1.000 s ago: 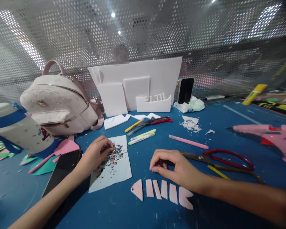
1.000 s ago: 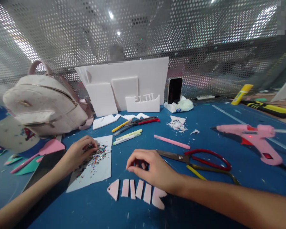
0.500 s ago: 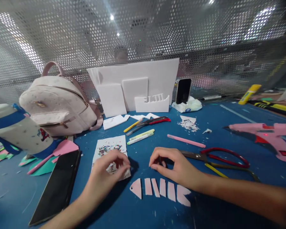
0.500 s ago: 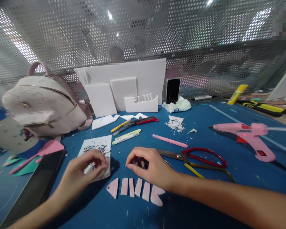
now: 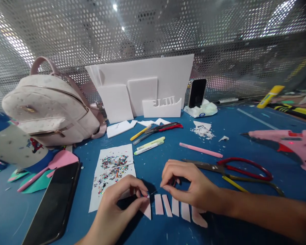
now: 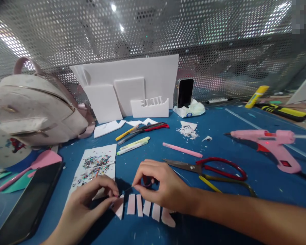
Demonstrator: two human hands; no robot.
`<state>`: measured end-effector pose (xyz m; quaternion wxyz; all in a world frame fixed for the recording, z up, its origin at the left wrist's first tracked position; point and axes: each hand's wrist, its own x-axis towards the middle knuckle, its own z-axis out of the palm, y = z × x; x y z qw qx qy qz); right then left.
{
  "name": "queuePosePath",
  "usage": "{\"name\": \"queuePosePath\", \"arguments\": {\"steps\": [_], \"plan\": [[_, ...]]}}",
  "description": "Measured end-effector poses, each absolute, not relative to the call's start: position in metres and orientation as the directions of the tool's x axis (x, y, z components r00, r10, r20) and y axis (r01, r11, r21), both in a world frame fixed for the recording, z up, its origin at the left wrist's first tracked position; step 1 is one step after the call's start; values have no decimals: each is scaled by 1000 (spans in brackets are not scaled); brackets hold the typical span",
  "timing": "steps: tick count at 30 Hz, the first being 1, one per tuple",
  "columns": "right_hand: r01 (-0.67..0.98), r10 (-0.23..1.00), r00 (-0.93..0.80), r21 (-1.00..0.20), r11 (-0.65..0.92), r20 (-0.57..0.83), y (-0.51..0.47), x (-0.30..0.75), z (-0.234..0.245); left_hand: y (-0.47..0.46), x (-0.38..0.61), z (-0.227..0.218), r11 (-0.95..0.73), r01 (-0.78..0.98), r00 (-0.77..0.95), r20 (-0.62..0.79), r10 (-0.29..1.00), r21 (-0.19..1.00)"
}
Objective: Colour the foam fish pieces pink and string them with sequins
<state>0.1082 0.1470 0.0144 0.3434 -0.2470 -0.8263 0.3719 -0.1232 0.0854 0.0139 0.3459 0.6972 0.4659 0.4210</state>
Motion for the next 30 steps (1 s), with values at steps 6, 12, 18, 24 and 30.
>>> {"name": "queuePosePath", "arguments": {"steps": [6,12,18,24,30], "plan": [[170,667,-651,-786,595,363,148,109,11,85,-124,16,-314,350,217,249,944,883],[175,662,-663,-786,592,351,149,107,9,84,-126,13,-265,369,235,186,954,891],[175,651,-669,-775,608,359,150,107,9,84,-124,15,-276,366,209,210,955,889],[185,650,-673,-772,609,352,151,107,9,84,-125,15,-287,372,211,220,952,883],[183,653,-670,-773,607,354,150,106,13,85,-125,15,-299,372,216,231,949,879]]}}
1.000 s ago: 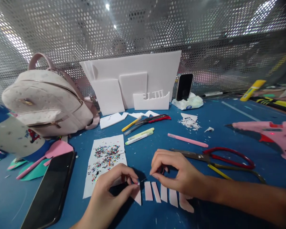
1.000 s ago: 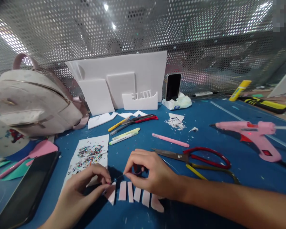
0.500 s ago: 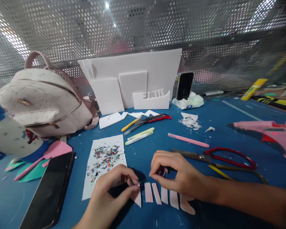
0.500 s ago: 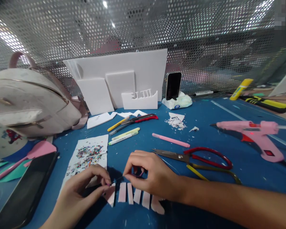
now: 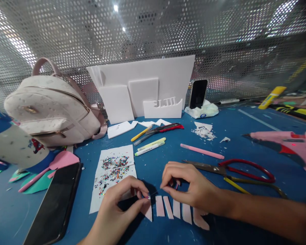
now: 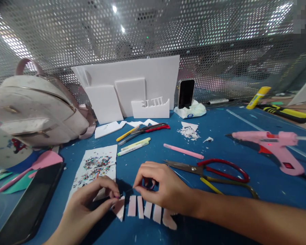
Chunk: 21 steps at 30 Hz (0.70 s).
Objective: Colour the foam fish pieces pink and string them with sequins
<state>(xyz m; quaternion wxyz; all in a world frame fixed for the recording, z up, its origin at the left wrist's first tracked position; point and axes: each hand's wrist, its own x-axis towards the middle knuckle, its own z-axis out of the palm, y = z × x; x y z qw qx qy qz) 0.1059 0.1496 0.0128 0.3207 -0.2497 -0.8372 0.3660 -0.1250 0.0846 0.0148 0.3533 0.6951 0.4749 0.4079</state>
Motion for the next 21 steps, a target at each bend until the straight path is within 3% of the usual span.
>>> {"name": "queuePosePath", "arguments": {"steps": [21], "plan": [[140,529,-731,-665,734,430,147,108,8,84,-115,18,-433,371,284,344,895,822]]}}
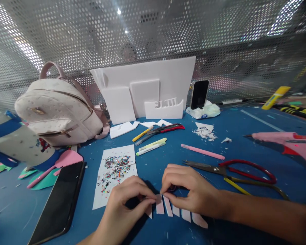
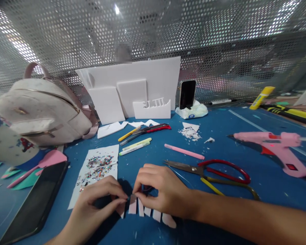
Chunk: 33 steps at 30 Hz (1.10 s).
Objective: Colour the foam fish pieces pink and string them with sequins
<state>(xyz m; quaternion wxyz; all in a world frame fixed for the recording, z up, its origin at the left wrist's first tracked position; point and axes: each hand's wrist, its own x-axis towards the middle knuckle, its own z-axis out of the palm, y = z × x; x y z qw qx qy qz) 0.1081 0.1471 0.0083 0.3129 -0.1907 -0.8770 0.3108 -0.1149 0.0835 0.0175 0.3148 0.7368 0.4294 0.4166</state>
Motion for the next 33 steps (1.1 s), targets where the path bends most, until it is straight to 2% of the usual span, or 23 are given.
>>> {"name": "queuePosePath", "arguments": {"steps": [12,16,22,29,33], "plan": [[86,456,-766,-632,770,452,146,109,12,81,-101,17,-413,493,276,313,909,765],[88,442,-765,-605,791,467,145,110,12,77,-101,17,-489,518,318,373,872,702],[176,503,-735,-589,789,454,143,110,9,76,-107,19,-650,502,475,447,758,570],[95,435,-779,-600,794,452,145,108,10,79,-114,11,-700,441,495,498,712,562],[67,442,-779,-641,765,446,147,108,12,78,-116,14,-678,474,519,444,730,561]]}}
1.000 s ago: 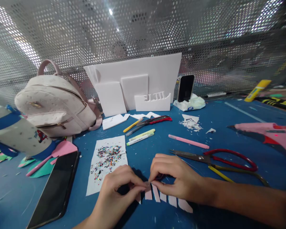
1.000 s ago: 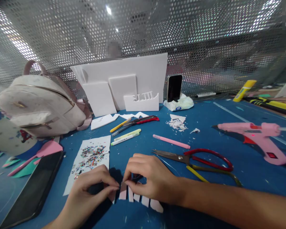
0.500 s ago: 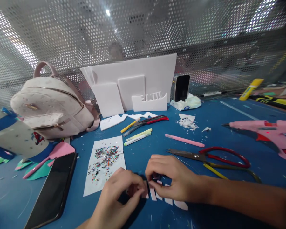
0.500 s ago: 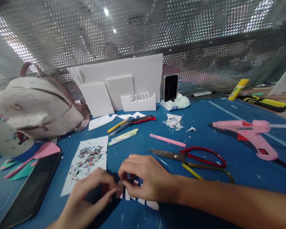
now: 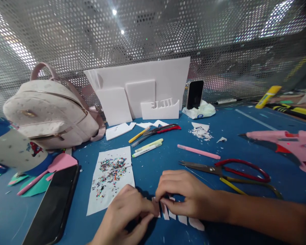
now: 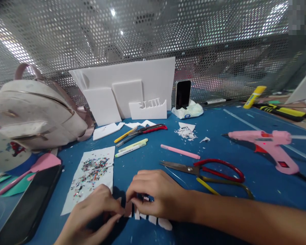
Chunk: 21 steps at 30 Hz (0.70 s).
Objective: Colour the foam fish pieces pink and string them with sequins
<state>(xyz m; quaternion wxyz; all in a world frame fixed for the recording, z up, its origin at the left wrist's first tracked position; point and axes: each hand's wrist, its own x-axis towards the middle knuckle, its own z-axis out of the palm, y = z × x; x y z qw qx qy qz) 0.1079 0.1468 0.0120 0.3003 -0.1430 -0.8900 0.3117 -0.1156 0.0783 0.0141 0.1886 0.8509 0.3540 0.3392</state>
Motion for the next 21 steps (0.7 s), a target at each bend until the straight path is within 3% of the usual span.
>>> {"name": "queuePosePath", "arguments": {"steps": [6,11,17,21], "plan": [[77,476,-769,-678,731,426,148,110,10,82,-122,11,-657,501,475,455,753,564],[105,494,-759,-669,736,424,148,111,10,86,-128,16,-717,465,558,457,693,519],[156,602,-714,-756,635,358,148,111,14,122,-175,33,-577,740,389,481,786,345],[171,629,-712,-792,586,311,148,111,16,150,-211,36,-419,844,320,315,894,334]]}}
